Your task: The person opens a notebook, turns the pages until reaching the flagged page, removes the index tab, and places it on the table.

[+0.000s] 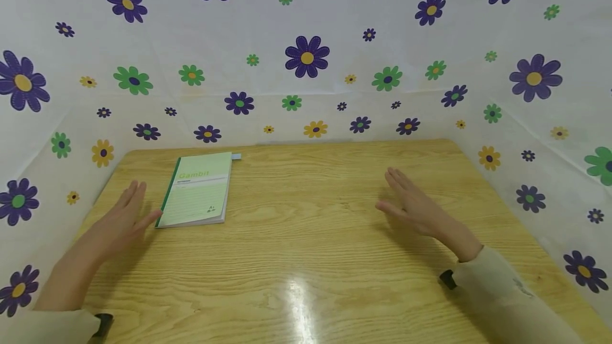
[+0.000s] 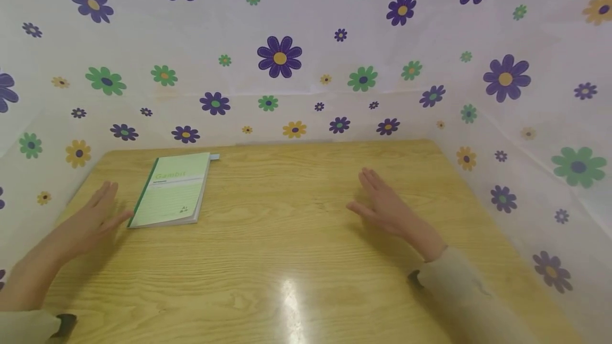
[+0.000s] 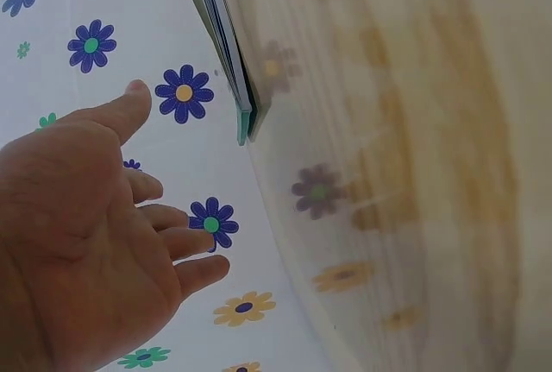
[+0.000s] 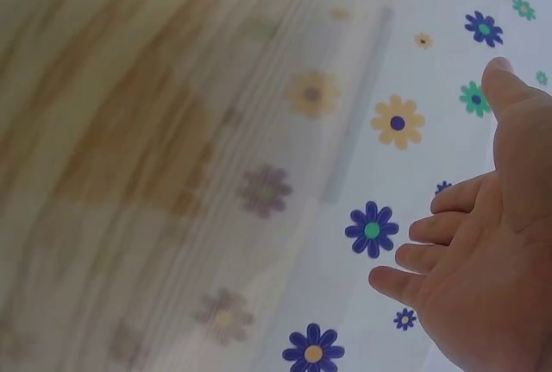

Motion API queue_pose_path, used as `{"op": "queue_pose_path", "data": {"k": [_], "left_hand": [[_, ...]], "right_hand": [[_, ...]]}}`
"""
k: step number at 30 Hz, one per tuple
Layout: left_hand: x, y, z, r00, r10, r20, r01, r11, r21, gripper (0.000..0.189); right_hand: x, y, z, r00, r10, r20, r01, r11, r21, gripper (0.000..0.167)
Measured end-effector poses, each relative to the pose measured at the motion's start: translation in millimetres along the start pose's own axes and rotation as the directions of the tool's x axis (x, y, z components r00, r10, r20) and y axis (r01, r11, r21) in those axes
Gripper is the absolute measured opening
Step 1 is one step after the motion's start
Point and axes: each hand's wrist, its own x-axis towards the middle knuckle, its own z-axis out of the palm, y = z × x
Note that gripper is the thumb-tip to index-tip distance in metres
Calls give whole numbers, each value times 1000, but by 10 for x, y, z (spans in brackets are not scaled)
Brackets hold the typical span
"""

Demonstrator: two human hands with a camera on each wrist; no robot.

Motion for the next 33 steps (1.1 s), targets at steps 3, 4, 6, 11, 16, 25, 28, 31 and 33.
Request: {"op": "queue_pose_path", "data": {"k": [3, 4, 6, 11, 16, 25, 28, 31, 33], "left_hand": [[50, -1, -8, 1000, 0, 14, 0, 1000, -16, 94], [67, -2, -11, 1000, 3, 18, -2, 1000, -24, 94], [98, -3, -12, 1000, 4, 29, -3, 1000, -30, 95], [160, -13, 8, 998, 2, 55, 1, 999, -44, 99], [192, -27, 26, 997, -5, 71, 8, 999, -48, 100], [269, 5, 61, 993, -17, 113, 22, 999, -42, 103], [309, 8, 80, 991, -25, 134, 30, 999, -34, 104], [353, 13, 102, 987, -25, 157, 30, 999, -28, 105], [381, 16, 118, 985, -21, 169, 24, 1000, -15, 104]], "right_hand": [[47, -55, 33, 1000, -14, 4, 14, 1000, -2, 88], [61, -73, 46, 1000, -16, 5, 16, 1000, 0, 88], [90, -106, 73, 1000, -25, 6, 25, 1000, 1, 89], [159, -183, 143, 998, -54, 14, 54, 999, 11, 89], [229, -248, 222, 997, -66, 31, 65, 997, 29, 89], [326, -386, 315, 994, -107, 31, 106, 994, 24, 87], [353, -436, 330, 994, -104, 38, 103, 994, 31, 88], [388, -479, 352, 993, -109, 44, 107, 994, 34, 89], [404, -509, 361, 992, -119, 45, 117, 992, 38, 89]]}}
